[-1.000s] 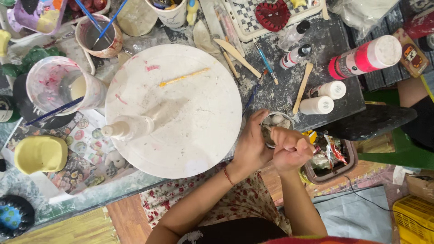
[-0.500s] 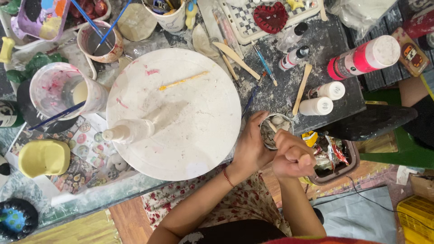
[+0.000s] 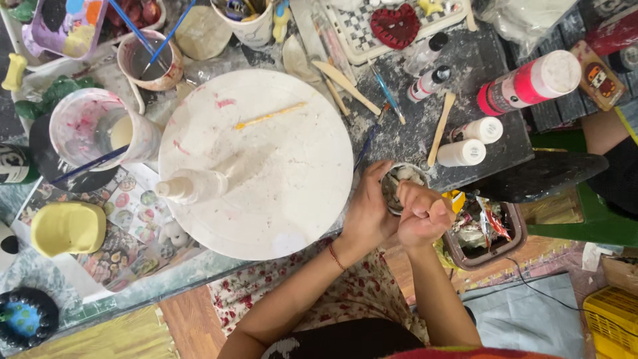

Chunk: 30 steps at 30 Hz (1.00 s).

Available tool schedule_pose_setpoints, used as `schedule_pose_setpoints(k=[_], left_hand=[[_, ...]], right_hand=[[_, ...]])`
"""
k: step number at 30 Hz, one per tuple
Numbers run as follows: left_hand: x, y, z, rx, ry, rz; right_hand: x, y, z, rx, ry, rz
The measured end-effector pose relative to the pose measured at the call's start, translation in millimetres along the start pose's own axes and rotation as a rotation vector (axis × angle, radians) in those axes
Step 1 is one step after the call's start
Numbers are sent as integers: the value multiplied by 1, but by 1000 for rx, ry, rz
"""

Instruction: The person kneads small pieces of white clay by hand, then places them into a small container. They pour a liquid from a plastic cup into the container and stir the mixture with a wooden stick until the clay and liquid are combined.

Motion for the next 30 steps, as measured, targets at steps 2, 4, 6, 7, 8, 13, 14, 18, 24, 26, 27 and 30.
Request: schedule_pose_setpoints(k=[2, 4, 6, 7, 8, 13, 14, 18, 24, 26, 27, 30], left_hand=[[0, 0, 3, -7, -9, 3], [0, 0, 3, 6, -6, -17], [0, 1, 5, -4, -7, -17], [0, 2, 5, -14, -9, -5], [0, 2, 5, -25, -11, 8], [-4, -3, 1, -10, -14, 23], [-4, -4, 1, -11, -18, 26], [-6, -4, 4, 5, -31, 1], [0, -1, 6, 28, -32, -14], [0, 1, 6, 18, -26, -13], [0, 0, 6, 23, -35, -12], [-1, -2, 5, 42, -46, -14]], right_hand=[[2, -1, -3, 44, -31, -18], [12, -9, -8, 96, -17, 72], [25, -23, -7, 173, 0, 126], [32, -31, -5, 218, 9, 137], [40, -39, -4, 263, 19, 148], [57, -45, 9, 442, -14, 97], [55, -36, 8, 400, 6, 3], [45, -7, 1, 217, 37, -21], [49, -43, -7, 355, 11, 174], [50, -53, -4, 297, -28, 188], [48, -57, -2, 287, -71, 212], [40, -50, 7, 148, -185, 220]])
Point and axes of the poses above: each hand's wrist, its own z-axis towards the middle knuckle, its own x-axis out of the back of the hand, y = z × x, the point moved 7 cm from there along z, towards the middle knuckle, and after that the axes turned 11 degrees about y, right-handed, at the moved point
